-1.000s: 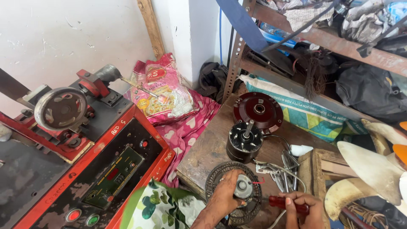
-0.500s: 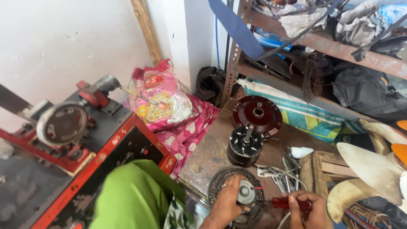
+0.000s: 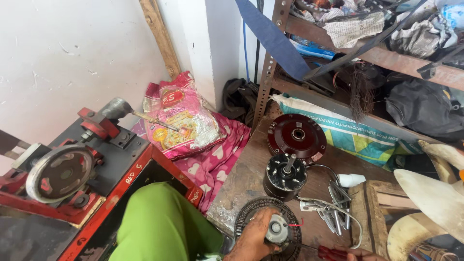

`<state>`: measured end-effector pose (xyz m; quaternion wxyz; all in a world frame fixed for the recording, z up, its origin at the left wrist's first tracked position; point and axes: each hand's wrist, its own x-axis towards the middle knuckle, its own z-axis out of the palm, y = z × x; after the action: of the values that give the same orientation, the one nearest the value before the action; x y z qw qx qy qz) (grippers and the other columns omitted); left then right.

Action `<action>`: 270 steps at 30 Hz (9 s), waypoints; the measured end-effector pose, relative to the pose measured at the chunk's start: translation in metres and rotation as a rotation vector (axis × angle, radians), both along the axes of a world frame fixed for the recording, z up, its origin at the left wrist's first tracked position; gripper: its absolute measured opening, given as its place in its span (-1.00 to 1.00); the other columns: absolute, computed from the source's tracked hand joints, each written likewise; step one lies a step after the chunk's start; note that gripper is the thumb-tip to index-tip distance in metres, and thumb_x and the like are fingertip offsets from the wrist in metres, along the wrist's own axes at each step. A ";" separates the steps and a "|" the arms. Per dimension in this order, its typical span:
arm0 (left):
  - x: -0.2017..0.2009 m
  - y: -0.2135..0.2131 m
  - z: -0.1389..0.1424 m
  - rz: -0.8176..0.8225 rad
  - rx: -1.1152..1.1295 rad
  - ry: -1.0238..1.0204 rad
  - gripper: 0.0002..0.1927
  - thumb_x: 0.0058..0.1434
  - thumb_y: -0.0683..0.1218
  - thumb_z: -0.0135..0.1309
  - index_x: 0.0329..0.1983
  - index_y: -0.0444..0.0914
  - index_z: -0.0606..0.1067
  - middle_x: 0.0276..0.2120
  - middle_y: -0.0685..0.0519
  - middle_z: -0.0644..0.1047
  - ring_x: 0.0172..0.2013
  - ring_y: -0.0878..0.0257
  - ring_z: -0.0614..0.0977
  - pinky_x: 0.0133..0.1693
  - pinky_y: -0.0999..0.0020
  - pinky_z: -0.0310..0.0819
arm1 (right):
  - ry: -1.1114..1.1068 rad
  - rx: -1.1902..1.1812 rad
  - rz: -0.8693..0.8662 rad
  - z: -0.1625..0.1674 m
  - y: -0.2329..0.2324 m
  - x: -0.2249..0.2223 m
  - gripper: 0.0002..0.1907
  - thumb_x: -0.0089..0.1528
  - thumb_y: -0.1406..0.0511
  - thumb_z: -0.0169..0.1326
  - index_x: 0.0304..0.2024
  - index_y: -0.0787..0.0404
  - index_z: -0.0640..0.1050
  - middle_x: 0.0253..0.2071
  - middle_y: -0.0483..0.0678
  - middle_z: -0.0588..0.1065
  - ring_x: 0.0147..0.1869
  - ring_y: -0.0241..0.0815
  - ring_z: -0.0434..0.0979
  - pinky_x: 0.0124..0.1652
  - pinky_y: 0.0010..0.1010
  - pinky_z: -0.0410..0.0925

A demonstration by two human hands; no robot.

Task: The person works on a disassembled fan motor on a cluttered workbench, using a screwdriver to tighten screws on the motor housing and capacitor. They briefly move to an air cooler, pick up a screwdriver from the floor, and return to continue adjusting the motor.

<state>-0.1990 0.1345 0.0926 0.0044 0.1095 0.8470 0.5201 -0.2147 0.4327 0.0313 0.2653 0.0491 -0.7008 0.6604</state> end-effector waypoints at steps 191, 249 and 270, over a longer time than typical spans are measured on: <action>-0.061 0.086 -0.008 -0.597 0.059 0.042 -0.29 -0.25 -0.05 0.48 0.03 -0.12 0.48 -0.10 0.04 0.60 -0.04 0.12 0.68 0.03 0.25 0.57 | 0.017 -0.390 0.180 0.133 -0.040 0.053 -0.49 0.32 0.25 -0.03 -0.71 0.26 0.25 -0.75 -0.06 0.18 -0.69 -0.21 0.10 -0.57 -0.31 0.09; -0.061 0.084 -0.004 -0.671 0.024 -0.030 -0.27 -0.23 -0.07 0.45 0.07 -0.05 0.43 -0.03 0.09 0.57 0.07 0.11 0.61 0.11 0.18 0.49 | -0.163 -0.316 0.115 0.145 -0.015 0.102 -0.54 0.42 0.21 -0.14 -0.55 0.30 0.26 -0.60 0.11 0.26 -0.41 0.05 0.31 -0.20 -0.08 0.28; -0.065 0.111 -0.015 -0.542 -0.005 0.105 -0.27 -0.27 0.00 0.41 0.06 -0.12 0.49 -0.07 -0.06 0.59 -0.04 -0.04 0.64 0.01 0.14 0.55 | 0.080 -0.347 0.024 0.119 -0.066 0.056 -0.49 0.47 0.22 -0.06 -0.52 0.41 0.42 -0.57 0.08 0.39 -0.49 -0.15 0.33 -0.39 -0.34 0.24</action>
<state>-0.2639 0.2452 0.0776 0.0999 0.3590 0.7871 0.4915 -0.1589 0.3665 0.1503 0.2896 0.0373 -0.5646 0.7720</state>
